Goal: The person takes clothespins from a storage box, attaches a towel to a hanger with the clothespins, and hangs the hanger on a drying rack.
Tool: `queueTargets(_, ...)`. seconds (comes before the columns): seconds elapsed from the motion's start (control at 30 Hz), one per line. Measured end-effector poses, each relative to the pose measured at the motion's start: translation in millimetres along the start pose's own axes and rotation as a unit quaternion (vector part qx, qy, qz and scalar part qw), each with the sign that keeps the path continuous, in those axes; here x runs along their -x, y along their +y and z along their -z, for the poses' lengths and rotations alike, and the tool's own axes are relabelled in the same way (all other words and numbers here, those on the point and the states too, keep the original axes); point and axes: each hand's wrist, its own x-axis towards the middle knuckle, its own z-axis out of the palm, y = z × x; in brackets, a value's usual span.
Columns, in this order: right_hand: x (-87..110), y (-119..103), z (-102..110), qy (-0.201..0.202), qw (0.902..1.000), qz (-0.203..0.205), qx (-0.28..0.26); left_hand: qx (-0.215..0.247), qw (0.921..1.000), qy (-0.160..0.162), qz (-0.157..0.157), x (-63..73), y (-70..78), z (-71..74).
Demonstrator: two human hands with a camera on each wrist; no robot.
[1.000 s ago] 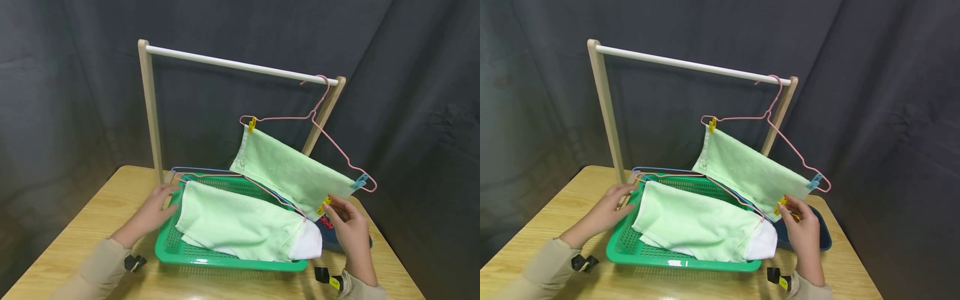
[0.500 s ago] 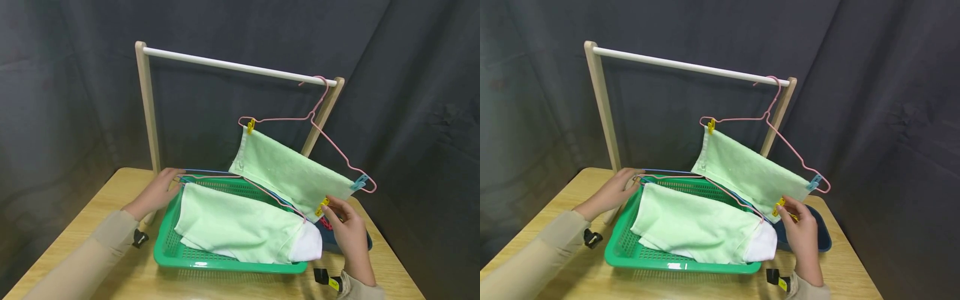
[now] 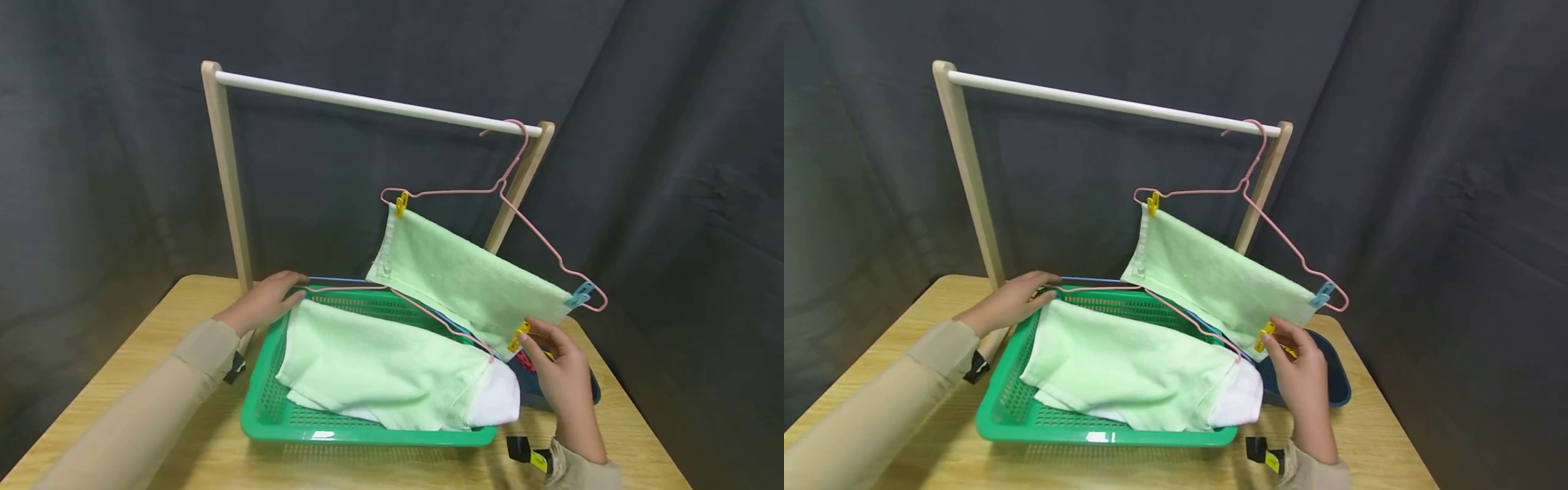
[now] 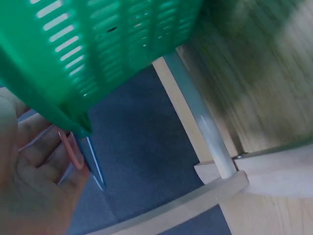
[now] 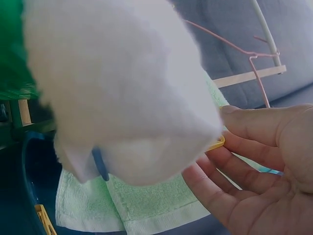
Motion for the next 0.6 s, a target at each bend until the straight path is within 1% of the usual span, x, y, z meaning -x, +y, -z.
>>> queueTargets(0.07, -0.4, 0.3, -0.8, 0.0, 1.0, 0.0, 0.001, -0.006, 1.0, -0.003, 0.001, -2.0, 0.8, -0.6)
queueTargets(0.13, -0.7, 0.2, -1.5, -0.002, 1.0, 0.0, 0.001, -0.011, 0.9999, -0.002, -0.005, -4.1, 2.2, -0.9)
queueTargets(0.3, -0.4, -0.9, -2.8, -0.008, 1.0, 0.005, -0.001, -0.027, 0.9991, 0.011, -0.03, -8.3, 3.1, -1.3)
queueTargets(0.43, 0.4, -1.1, -2.8, -0.005, 0.9999, 0.01, 0.001, -0.031, 0.999, 0.009, -0.03, -7.1, 1.7, -1.4)
queueTargets(0.6, 0.4, -1.8, -1.7, -0.005, 0.9999, 0.008, 0.005, -0.038, 0.9969, 0.021, -0.066, -3.6, 0.6, -1.9)
